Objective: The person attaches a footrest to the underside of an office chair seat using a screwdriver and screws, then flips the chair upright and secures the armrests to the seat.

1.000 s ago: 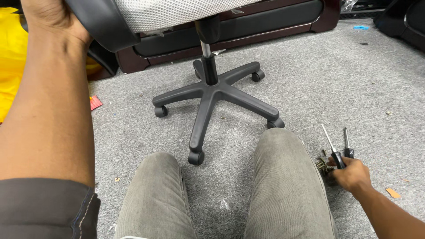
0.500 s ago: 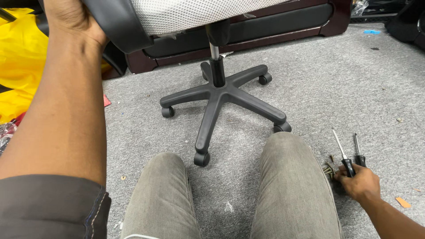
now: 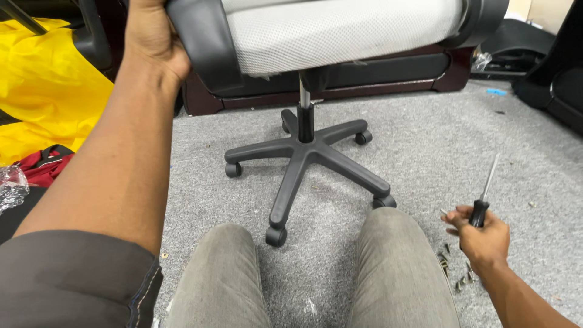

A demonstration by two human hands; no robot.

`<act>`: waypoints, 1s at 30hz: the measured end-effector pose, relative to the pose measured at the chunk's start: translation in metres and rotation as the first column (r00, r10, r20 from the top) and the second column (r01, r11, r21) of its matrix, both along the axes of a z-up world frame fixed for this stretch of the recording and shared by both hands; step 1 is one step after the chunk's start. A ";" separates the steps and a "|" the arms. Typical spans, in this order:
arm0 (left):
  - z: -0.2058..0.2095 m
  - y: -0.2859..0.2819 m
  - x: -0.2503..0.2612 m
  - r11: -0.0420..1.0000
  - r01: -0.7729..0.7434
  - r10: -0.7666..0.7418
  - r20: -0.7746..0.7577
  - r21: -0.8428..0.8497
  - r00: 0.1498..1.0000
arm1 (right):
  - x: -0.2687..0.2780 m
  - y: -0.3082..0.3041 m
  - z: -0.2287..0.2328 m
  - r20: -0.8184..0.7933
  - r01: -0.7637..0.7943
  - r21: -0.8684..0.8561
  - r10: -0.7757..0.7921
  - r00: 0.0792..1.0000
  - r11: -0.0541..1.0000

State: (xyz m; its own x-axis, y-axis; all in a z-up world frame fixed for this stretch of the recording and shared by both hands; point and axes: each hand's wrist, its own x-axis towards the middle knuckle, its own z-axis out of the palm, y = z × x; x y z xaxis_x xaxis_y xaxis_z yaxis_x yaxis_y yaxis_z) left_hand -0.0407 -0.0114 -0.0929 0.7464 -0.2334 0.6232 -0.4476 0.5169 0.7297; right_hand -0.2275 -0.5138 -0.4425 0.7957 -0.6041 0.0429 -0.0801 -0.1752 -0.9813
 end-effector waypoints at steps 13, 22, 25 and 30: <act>0.015 -0.014 -0.030 0.998 -0.054 0.055 -0.125 0.014 0.991 | 0.047 0.113 0.241 0.696 -0.111 -0.257 0.264 0.668 0.960; 0.013 -0.016 -0.020 0.988 0.057 -0.081 -0.175 -0.140 0.981 | 0.074 0.207 0.355 0.711 -0.483 -0.214 0.474 0.519 0.849; 0.014 -0.017 -0.018 0.987 0.055 -0.083 -0.185 -0.152 0.979 | 0.089 0.236 0.376 0.677 -0.568 -0.185 0.523 0.517 0.802; 0.012 -0.017 -0.019 0.985 0.050 -0.083 -0.197 -0.165 0.977 | 0.107 0.271 0.394 0.680 -0.621 -0.263 0.598 0.423 0.738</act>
State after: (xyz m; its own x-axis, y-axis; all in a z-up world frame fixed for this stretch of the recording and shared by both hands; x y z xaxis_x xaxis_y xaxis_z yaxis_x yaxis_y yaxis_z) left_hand -0.0593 -0.0284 -0.0806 0.8468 -0.1978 0.4937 -0.2596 0.6565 0.7083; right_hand -0.1202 -0.2432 -0.0480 0.6837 0.0168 0.7296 0.7221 0.1286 -0.6797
